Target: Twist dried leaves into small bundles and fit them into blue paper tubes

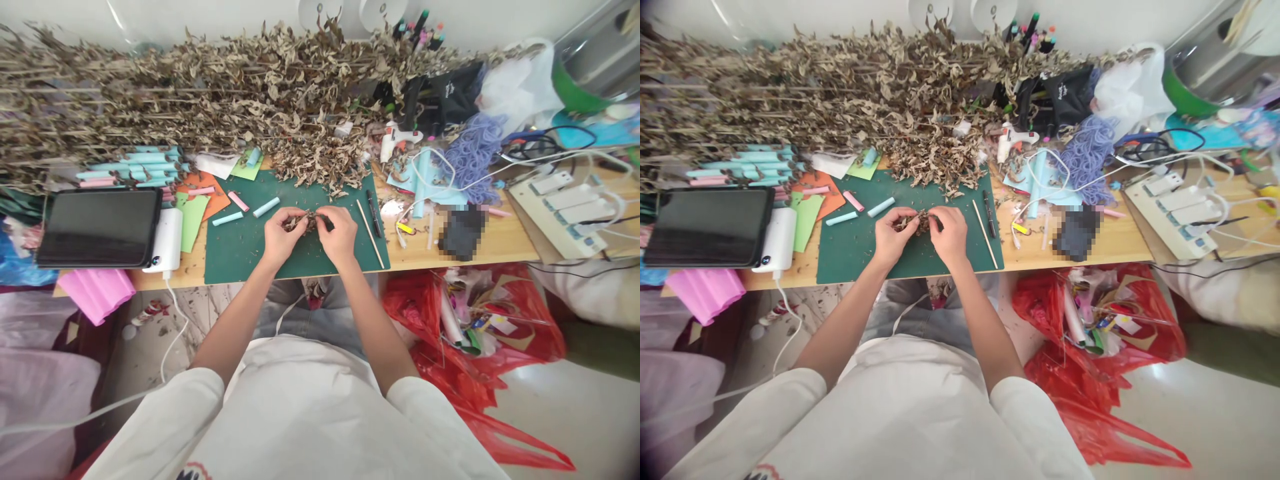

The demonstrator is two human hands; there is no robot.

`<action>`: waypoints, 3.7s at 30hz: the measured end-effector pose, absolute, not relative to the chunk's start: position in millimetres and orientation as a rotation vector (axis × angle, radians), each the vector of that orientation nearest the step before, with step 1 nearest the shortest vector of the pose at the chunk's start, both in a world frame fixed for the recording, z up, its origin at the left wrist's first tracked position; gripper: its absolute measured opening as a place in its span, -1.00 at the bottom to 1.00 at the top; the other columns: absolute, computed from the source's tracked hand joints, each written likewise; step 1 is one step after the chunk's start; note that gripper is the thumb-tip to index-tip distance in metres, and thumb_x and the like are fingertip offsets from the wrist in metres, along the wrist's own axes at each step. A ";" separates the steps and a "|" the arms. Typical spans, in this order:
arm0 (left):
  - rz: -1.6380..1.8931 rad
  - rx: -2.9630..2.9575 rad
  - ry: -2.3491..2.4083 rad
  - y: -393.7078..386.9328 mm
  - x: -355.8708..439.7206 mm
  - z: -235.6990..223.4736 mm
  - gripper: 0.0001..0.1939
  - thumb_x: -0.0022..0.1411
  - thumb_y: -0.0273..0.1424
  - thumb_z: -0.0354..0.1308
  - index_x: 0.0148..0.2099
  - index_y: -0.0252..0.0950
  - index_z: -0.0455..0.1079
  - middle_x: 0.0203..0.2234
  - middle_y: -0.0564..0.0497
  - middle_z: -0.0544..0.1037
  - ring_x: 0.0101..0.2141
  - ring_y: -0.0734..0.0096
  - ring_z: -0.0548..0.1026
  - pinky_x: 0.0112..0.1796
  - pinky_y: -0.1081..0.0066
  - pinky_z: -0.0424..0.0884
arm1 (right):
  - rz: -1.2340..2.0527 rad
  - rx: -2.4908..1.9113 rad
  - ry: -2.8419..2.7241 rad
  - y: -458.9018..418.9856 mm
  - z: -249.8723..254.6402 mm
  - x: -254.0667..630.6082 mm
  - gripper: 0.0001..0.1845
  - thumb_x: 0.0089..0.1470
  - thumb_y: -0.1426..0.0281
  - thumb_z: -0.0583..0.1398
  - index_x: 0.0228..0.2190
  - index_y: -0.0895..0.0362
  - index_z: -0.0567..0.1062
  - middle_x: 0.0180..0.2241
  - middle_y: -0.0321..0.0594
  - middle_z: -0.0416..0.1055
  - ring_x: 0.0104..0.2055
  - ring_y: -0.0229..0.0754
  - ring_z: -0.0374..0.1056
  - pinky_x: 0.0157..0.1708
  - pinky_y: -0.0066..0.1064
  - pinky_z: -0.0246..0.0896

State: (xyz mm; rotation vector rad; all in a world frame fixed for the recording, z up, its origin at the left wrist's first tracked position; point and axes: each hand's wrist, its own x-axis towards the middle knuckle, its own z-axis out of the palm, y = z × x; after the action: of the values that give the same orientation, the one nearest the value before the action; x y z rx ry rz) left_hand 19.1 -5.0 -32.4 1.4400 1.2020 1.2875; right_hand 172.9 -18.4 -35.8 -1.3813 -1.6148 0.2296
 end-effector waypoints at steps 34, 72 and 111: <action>1.207 1.356 1.237 -7.0 22.6 -27.4 -0.88 0.04 -0.39 0.29 -0.32 -0.30 0.56 -0.43 0.00 0.62 -0.46 0.46 0.49 -0.37 0.45 0.41 | 0.202 -1.232 -1.750 -24.8 -40.4 169.1 -0.79 0.25 0.40 0.13 -0.25 0.01 0.58 -0.25 -0.15 0.57 -0.16 -0.05 0.42 -0.10 -0.09 0.39; 1.272 1.300 1.128 -6.0 19.4 -31.7 -0.86 0.05 -0.35 0.35 -0.33 -0.31 0.55 -0.36 -0.03 0.63 -0.36 0.42 0.55 -0.29 0.43 0.47 | 0.268 -1.260 -1.612 -25.6 -26.3 171.7 -0.78 0.27 0.38 0.12 -0.31 0.07 0.58 -0.33 -0.16 0.56 -0.23 -0.15 0.45 -0.16 -0.27 0.39; 1.199 1.431 1.315 -9.7 25.8 -24.1 -0.89 0.04 -0.42 0.27 -0.32 -0.30 0.56 -0.44 0.03 0.62 -0.46 0.48 0.47 -0.38 0.47 0.37 | 0.096 -1.267 -1.698 -23.9 -35.3 164.9 -0.84 0.15 0.54 0.16 -0.37 0.06 0.49 -0.36 -0.22 0.52 -0.25 -0.13 0.36 -0.20 -0.26 0.38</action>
State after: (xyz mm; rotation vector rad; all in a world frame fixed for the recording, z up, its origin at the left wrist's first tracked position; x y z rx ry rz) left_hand 25.8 -9.7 -24.1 1.4306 1.3150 1.1989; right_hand 164.9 -23.9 -35.3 -1.2672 -1.6977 0.0960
